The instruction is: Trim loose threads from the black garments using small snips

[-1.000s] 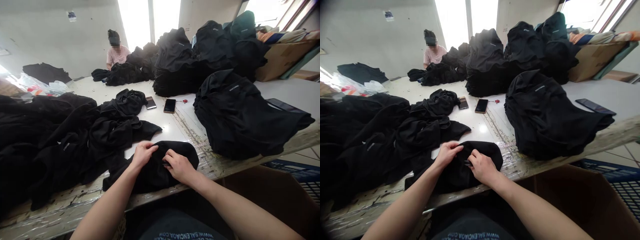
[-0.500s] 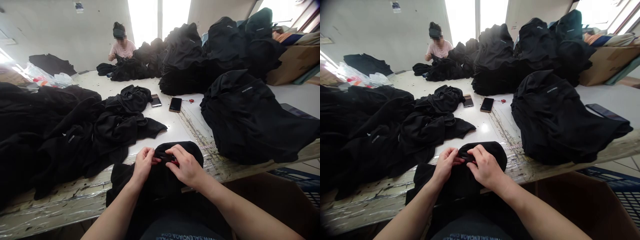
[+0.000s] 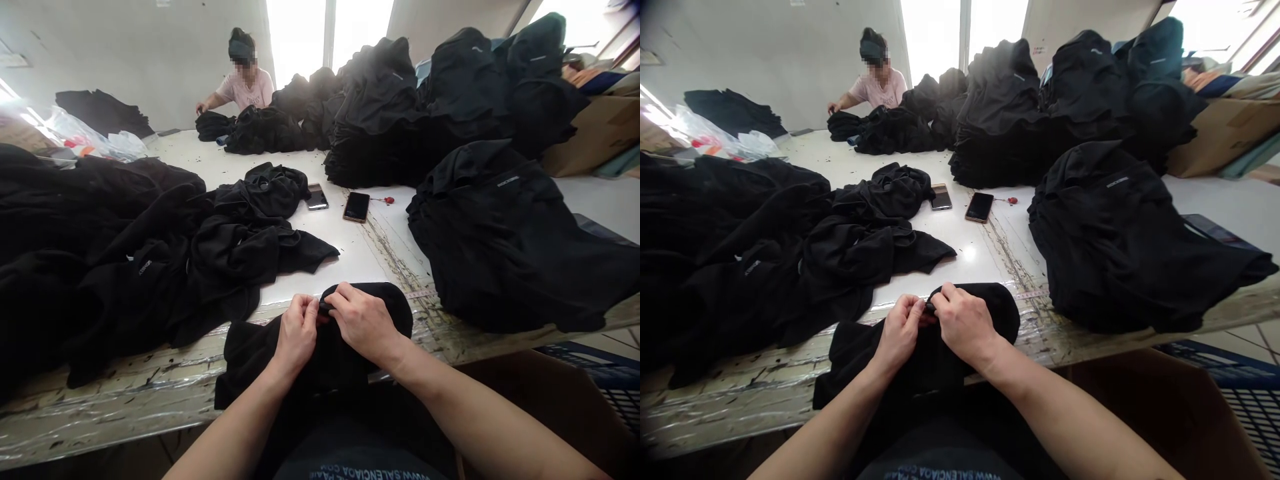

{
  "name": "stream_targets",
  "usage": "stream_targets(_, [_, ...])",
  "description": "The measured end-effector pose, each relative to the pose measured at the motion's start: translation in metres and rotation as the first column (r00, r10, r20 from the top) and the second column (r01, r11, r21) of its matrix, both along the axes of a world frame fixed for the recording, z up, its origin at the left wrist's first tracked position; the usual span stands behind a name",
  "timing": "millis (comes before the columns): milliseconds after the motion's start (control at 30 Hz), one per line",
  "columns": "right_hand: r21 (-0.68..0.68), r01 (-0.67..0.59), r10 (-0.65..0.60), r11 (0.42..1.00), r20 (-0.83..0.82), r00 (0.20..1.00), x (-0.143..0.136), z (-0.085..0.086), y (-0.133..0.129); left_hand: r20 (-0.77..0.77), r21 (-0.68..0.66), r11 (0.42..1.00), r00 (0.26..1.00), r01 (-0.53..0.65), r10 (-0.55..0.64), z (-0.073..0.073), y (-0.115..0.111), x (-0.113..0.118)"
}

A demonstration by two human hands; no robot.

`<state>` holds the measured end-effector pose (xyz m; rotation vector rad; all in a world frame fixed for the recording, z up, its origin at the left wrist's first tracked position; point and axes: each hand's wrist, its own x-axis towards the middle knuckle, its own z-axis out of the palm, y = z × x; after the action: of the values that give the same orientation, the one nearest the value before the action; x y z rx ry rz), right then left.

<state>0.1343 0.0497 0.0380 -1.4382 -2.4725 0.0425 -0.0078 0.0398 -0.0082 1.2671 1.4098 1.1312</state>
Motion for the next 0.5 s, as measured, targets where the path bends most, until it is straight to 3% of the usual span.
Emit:
stream_targets(100, [-0.014,0.013,-0.013,1.000,-0.001,1.000,0.002,-0.001,0.001,0.008,0.004,1.000,1.000,-0.007,0.007,0.010,-0.004,0.003])
stream_targets(167, [-0.027,0.036,-0.038,0.999,-0.066,0.997,0.008,0.001,0.004,-0.019,0.068,0.998,1.000,0.004,-0.003,0.027,-0.014,-0.007])
stream_targets(233, [-0.025,0.062,-0.066,0.998,-0.186,0.980,0.022,0.003,0.009,-0.029,0.137,0.985,0.994,0.108,-0.105,0.053,-0.030,-0.033])
stream_targets(300, [-0.012,0.092,-0.091,0.996,-0.304,0.948,0.042,0.005,0.015,0.052,0.130,0.947,0.952,0.292,-0.301,0.080,-0.047,-0.070])
stream_targets(333, [-0.006,0.118,-0.112,0.993,-0.344,0.932,0.052,0.004,0.019,0.088,0.095,0.934,0.932,0.343,-0.351,0.092,-0.054,-0.090])
stream_targets(367, [-0.006,0.156,-0.148,0.988,-0.370,0.917,0.061,0.002,0.023,0.052,0.044,0.944,0.943,0.328,-0.330,0.100,-0.060,-0.108])
stream_targets(433, [-0.029,0.238,-0.231,0.971,-0.372,0.899,0.074,-0.005,0.029,-0.112,-0.047,0.970,0.963,0.240,-0.244,0.103,-0.069,-0.130])
stream_targets(500, [-0.071,0.263,-0.272,0.962,-0.311,0.911,0.075,-0.016,0.034,-0.365,-0.113,0.985,0.916,0.131,-0.164,0.086,-0.070,-0.128])
